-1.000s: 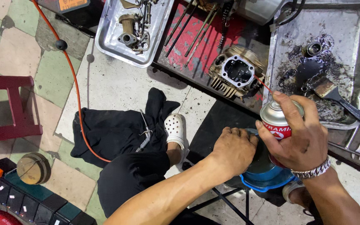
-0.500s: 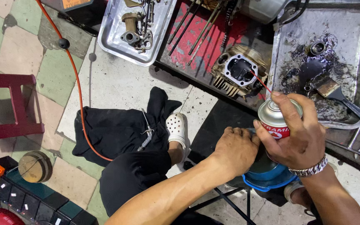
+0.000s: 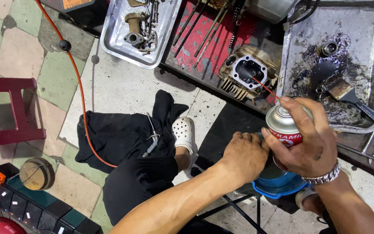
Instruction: The person cleans a small cylindrical metal part and a larger engine cylinder head using a spray can and a brush. They wipe the parts with a cloth, spray them with a cleaning agent, and scrub them over a blue bucket to catch debris.
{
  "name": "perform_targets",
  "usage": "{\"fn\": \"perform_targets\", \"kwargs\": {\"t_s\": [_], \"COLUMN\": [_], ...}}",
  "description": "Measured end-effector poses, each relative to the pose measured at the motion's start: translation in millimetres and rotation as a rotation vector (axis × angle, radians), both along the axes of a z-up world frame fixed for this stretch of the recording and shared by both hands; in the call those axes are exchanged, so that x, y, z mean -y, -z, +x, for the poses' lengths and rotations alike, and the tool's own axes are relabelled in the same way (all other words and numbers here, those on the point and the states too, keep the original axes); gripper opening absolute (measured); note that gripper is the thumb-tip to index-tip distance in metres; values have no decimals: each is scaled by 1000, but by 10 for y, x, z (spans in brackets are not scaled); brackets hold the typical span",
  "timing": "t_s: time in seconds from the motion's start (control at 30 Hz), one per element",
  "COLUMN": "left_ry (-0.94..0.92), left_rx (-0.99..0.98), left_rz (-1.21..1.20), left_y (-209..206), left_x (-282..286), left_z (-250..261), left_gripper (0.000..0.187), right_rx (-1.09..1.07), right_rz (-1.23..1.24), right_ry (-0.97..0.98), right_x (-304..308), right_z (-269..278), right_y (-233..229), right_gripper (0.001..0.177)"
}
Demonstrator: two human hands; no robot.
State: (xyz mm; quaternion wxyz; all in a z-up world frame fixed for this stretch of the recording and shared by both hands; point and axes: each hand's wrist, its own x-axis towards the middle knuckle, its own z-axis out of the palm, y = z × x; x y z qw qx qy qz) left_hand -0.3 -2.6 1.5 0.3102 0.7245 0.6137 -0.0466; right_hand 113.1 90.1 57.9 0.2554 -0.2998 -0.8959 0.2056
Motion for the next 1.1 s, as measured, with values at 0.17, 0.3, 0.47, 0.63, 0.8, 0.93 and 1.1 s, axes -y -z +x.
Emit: {"fn": "perform_targets", "kwargs": {"t_s": [0.17,0.3,0.47,0.63,0.8,0.93,1.1], "left_ry": [-12,-41,-111,-369,-384,-486,-578], "left_rx": [-1,13,-29,221,420,523,562], "left_rz": [5,30,81,143,245,282,288], "left_y": [8,-18,-110,-261,-241,-189,-123], "left_x": [9,29,-17,-95,-4,268,701], "left_z": [-1,-38,-139,-224,-220,-217,-258], "left_gripper": [43,37,46,99,83,77,69], "right_rx": [86,148,88,1,-108,-48,-78], "right_rz": [-93,-76,5,23,-105,-366,-362], "right_ry": [45,75,85,56,-2,67,-98], "right_x": [-7,-35,-34,-10,110,325,684], "right_z": [12,31,75,162,305,332,266], "right_y": [-36,-86,-107,-30,185,259,262], "right_gripper": [70,68,71,91,87,86,84]}}
